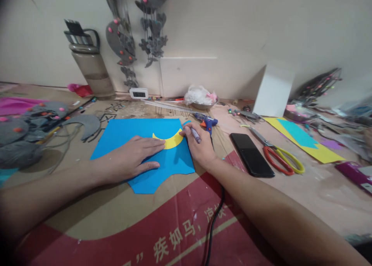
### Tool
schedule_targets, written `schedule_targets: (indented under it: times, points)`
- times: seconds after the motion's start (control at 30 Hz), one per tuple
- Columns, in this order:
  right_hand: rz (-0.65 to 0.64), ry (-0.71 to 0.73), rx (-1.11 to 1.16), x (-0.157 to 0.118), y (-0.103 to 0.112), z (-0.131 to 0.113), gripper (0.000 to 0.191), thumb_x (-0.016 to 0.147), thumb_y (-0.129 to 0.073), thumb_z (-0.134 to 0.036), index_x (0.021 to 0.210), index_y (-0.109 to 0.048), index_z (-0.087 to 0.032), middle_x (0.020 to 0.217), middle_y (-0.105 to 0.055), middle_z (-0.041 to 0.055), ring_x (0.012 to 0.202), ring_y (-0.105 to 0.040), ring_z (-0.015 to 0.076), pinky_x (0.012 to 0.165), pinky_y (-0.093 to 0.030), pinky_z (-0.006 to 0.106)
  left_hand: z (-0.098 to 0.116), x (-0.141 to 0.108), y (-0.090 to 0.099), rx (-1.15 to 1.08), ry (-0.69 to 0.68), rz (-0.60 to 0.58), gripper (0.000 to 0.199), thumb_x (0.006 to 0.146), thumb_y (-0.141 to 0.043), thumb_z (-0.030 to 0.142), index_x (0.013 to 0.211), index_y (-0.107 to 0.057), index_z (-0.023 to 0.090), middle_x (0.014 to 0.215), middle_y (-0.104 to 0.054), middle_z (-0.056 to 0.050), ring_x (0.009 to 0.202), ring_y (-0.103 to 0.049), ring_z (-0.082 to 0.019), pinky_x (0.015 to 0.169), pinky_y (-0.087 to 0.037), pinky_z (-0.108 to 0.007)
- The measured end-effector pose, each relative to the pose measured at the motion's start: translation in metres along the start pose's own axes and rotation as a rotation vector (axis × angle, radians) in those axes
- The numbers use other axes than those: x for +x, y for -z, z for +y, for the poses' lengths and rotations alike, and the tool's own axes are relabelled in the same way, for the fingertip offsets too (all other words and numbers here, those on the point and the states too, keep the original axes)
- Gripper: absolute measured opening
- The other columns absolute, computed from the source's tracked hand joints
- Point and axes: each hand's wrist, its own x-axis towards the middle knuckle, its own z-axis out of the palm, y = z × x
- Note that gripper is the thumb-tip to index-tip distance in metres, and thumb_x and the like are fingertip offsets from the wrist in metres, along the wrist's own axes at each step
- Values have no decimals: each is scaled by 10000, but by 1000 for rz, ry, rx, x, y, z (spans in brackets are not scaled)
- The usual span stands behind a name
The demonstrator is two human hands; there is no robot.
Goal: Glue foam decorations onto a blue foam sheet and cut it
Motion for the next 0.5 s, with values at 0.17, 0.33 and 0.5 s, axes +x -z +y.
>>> schedule_targets:
  times: [0.17, 0.33, 0.5]
  points:
    - [138, 80, -36, 2, 0, -1, 303, 1019, -427, -494, 981, -571, -229, 907, -755, 52, 913, -722, 200, 901, -532, 384, -2, -1, 0, -1, -2, 18, 547, 1004, -494, 535, 1427, -542, 190, 1524, -509, -100, 1390, -479, -283, 1053, -352, -418]
    - [32, 140, -138, -4, 3, -13, 278, 1022, -432, -478, 1007, -584, -245, 913, -773, 54, 908, -724, 218, 821, -546, 363, -2, -1, -1, -6, -15, 22, 555, 1001, -492, 550, 1420, -545, 190, 1521, -514, -102, 1381, -486, -284, 1035, -357, -420]
    - [-73, 152, -204, -4, 2, -12, 271, 1027, -426, -454, 968, -596, -251, 899, -762, 38, 879, -718, 220, 807, -534, 345, -2, 0, -2, -15, -21, 30, 548, 1001, -493, 546, 1410, -550, 186, 1511, -523, -110, 1379, -487, -290, 1035, -349, -427]
